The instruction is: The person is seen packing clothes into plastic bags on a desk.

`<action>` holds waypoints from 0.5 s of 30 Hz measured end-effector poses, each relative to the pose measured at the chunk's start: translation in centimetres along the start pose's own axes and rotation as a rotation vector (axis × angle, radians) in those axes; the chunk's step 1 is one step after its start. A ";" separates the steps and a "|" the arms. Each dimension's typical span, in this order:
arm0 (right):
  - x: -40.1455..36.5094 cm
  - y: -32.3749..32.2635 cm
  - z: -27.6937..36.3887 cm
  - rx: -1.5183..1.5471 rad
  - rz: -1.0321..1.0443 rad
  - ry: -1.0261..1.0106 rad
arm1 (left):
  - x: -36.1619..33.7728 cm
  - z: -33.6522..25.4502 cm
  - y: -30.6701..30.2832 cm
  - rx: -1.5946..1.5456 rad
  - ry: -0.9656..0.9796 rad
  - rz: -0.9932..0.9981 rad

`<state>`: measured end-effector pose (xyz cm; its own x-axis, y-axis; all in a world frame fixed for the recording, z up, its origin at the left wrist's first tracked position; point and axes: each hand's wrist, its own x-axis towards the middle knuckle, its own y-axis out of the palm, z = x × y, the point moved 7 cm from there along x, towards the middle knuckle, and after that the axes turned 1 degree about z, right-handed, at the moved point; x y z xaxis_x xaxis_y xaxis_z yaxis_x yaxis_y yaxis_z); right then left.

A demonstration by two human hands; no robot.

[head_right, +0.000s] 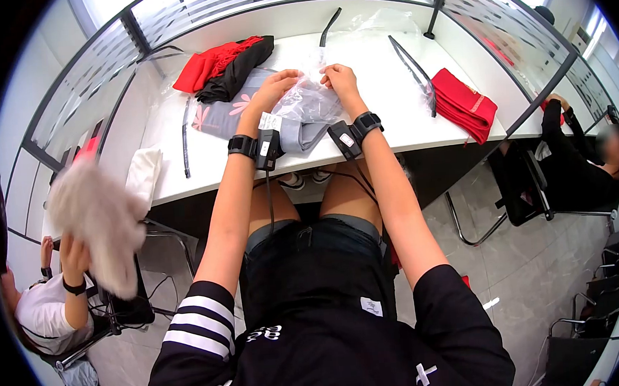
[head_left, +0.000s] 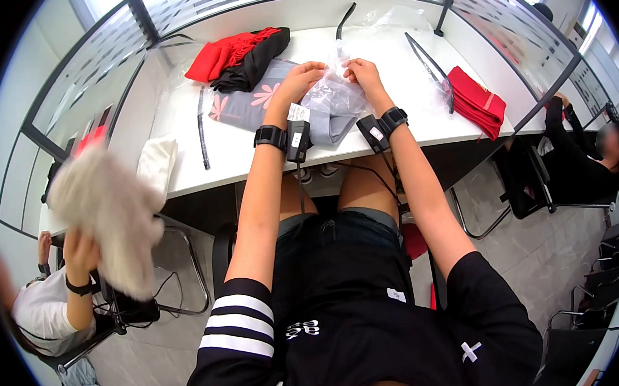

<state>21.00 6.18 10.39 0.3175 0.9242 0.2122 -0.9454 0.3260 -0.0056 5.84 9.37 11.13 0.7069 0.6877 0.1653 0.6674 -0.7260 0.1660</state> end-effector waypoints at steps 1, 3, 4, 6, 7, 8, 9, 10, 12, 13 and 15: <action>0.0 0.0 0.0 -0.001 -0.001 -0.002 | 0.0 0.0 0.0 0.000 0.000 -0.001; 0.0 0.0 0.0 0.002 -0.001 0.001 | -0.1 0.1 -0.3 0.014 -0.010 -0.042; 0.1 0.0 0.0 -0.001 0.001 -0.003 | -0.1 0.0 -0.3 0.019 -0.012 -0.042; 0.1 0.0 0.0 0.001 0.004 -0.002 | -0.2 -0.1 -0.2 0.038 -0.009 -0.052; 0.0 0.0 0.0 0.004 0.005 -0.001 | -0.2 -0.1 -0.3 0.056 -0.007 -0.061; -0.1 0.0 0.1 0.013 0.009 -0.014 | -0.3 -0.2 -0.1 -0.002 -0.011 -0.034; -0.1 0.0 0.1 0.012 0.010 -0.013 | -0.3 -0.2 -0.1 -0.002 -0.011 -0.034; -0.1 0.0 0.1 0.013 0.013 -0.018 | -0.2 -0.2 0.0 -0.060 -0.007 -0.025; 0.0 0.0 0.1 0.013 0.016 -0.023 | -0.2 -0.2 0.1 -0.118 -0.004 -0.016; 0.0 0.0 0.0 0.012 0.016 -0.023 | -0.1 -0.1 0.1 -0.145 -0.013 -0.003; 0.0 -0.1 0.0 0.012 0.015 -0.024 | 0.1 0.0 0.0 -0.172 -0.022 0.011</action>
<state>21.06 6.17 10.37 0.3012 0.9240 0.2355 -0.9510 0.3093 0.0027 5.90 9.41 11.11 0.7201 0.6781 0.1469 0.6112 -0.7202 0.3282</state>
